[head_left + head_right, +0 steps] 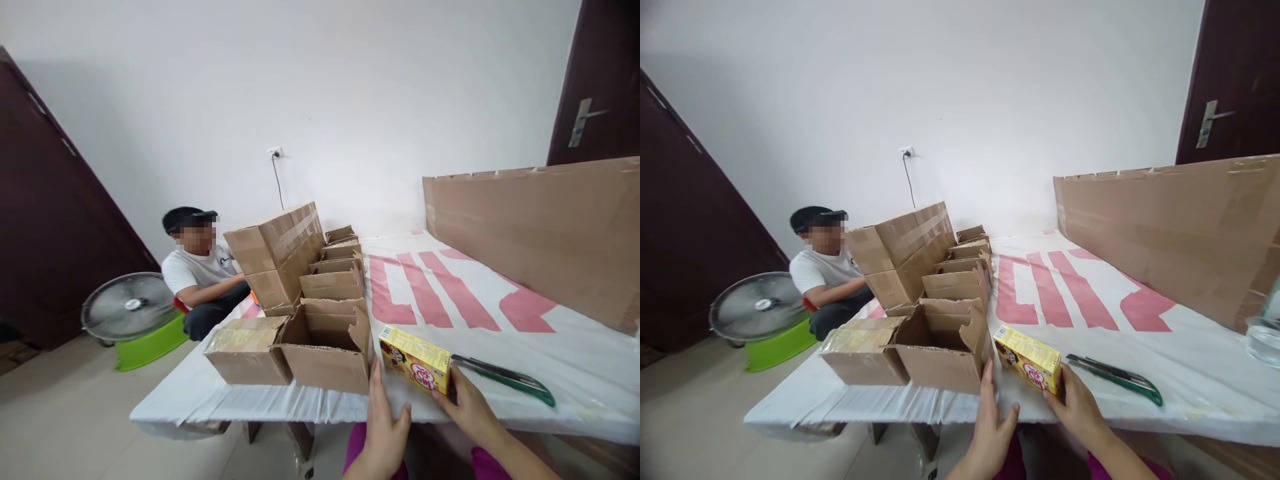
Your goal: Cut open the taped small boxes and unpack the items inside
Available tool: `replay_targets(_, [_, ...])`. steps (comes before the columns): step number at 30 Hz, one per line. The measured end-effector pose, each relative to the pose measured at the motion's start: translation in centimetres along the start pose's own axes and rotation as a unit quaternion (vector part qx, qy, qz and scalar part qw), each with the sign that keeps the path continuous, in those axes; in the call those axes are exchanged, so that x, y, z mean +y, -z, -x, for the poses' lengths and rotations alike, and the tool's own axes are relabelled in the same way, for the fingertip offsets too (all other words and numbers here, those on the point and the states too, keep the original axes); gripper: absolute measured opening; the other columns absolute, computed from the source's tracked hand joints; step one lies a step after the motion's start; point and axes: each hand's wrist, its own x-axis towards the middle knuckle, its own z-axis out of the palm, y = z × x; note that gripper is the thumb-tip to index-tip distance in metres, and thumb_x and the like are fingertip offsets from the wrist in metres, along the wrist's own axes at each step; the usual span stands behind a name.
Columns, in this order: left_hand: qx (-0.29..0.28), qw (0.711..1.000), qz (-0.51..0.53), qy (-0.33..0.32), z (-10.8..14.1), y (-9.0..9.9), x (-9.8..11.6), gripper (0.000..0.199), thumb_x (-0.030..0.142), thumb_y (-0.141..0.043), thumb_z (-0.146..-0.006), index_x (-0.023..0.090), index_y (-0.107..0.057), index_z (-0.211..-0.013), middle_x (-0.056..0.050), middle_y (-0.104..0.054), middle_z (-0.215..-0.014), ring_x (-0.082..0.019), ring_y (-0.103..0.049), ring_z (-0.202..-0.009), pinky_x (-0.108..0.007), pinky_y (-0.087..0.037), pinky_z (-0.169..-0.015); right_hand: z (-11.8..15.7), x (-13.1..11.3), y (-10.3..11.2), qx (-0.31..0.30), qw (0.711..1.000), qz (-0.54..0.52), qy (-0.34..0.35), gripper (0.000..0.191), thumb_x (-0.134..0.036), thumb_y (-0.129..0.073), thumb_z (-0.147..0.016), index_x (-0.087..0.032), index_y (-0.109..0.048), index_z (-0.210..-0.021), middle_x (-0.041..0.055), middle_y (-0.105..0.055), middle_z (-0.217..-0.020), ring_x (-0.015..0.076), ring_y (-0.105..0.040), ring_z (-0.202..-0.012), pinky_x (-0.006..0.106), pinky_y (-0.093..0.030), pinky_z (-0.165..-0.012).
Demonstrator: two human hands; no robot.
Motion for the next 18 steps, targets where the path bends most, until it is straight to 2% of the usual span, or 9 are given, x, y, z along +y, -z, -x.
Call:
replay_targets(2, [0.015,0.998,0.036,0.046,-1.1,-0.9,0.6,0.086,0.034,-0.057,-0.082,0.011,-0.011,-0.151,-0.017,-0.014,-0.159,-0.027,-0.011,-0.148,-0.041,-0.013,-0.122,-0.1,0.1,0.3,-0.030,0.998,-0.050,-0.005,0.046,-0.046,-0.061,-0.079,-0.021,-0.054,-0.117,0.0122,-0.065,-0.118,0.0293,-0.061,-0.108,0.042,-0.049,-0.092])
replay_targets(5, [0.038,0.993,0.095,0.066,-2.3,-2.1,0.7,0.092,0.039,-0.059,-0.080,0.011,-0.008,-0.151,-0.017,-0.016,-0.159,-0.026,-0.017,-0.148,-0.035,-0.019,-0.120,0.1,0.4,0.6,-0.069,0.987,-0.145,-0.008,0.052,-0.046,-0.063,-0.079,-0.020,-0.052,-0.123,0.0129,-0.063,-0.124,0.0299,-0.060,-0.113,0.043,-0.049,-0.096])
replay_targets(10, [0.044,0.988,0.127,0.074,-4.2,-3.3,1.2,0.091,0.036,-0.060,-0.078,0.011,-0.011,-0.150,-0.019,-0.029,-0.153,-0.026,-0.031,-0.142,-0.036,-0.027,-0.116,-0.5,0.5,0.6,-0.024,0.974,-0.226,-0.025,0.056,-0.048,-0.066,-0.077,-0.019,-0.050,-0.122,0.0145,-0.062,-0.125,0.0306,-0.059,-0.114,0.048,-0.047,-0.099])
replay_targets(12, [0.040,0.990,0.121,0.064,-5.9,-3.7,2.7,0.091,0.034,-0.062,-0.077,0.012,-0.012,-0.149,-0.019,-0.033,-0.152,-0.026,-0.035,-0.140,-0.037,-0.029,-0.115,-2.3,0.0,1.2,0.020,0.965,-0.259,-0.034,0.057,-0.051,-0.066,-0.076,-0.021,-0.050,-0.121,0.0141,-0.062,-0.124,0.0305,-0.059,-0.113,0.048,-0.047,-0.098])
replay_targets(15, [0.020,0.995,0.092,0.024,-10.5,-4.3,6.0,0.092,0.028,-0.064,-0.075,0.011,-0.012,-0.149,-0.020,-0.032,-0.152,-0.026,-0.033,-0.141,-0.035,-0.028,-0.115,-7.1,-1.5,3.5,0.102,0.943,-0.315,-0.037,0.059,-0.052,-0.066,-0.076,-0.025,-0.047,-0.125,0.0102,-0.060,-0.129,0.0286,-0.058,-0.116,0.045,-0.049,-0.097])
replay_targets(17, [0.010,0.997,0.078,0.013,-14.2,-4.8,8.4,0.090,0.024,-0.064,-0.075,0.011,-0.013,-0.148,-0.020,-0.036,-0.149,-0.024,-0.037,-0.139,-0.033,-0.032,-0.113,-11.1,-2.5,5.4,0.123,0.930,-0.343,-0.043,0.060,-0.048,-0.069,-0.072,-0.027,-0.049,-0.123,0.0072,-0.061,-0.128,0.0270,-0.058,-0.116,0.042,-0.051,-0.095])
replay_targets(18, [0.019,0.998,0.059,0.029,-15.9,-5.1,9.3,0.088,0.024,-0.064,-0.075,0.012,-0.015,-0.147,-0.020,-0.038,-0.148,-0.025,-0.038,-0.138,-0.034,-0.032,-0.112,-13.0,-2.8,6.3,0.119,0.930,-0.345,-0.049,0.057,-0.047,-0.070,-0.070,-0.026,-0.052,-0.120,0.0068,-0.064,-0.124,0.0269,-0.061,-0.112,0.041,-0.053,-0.091])
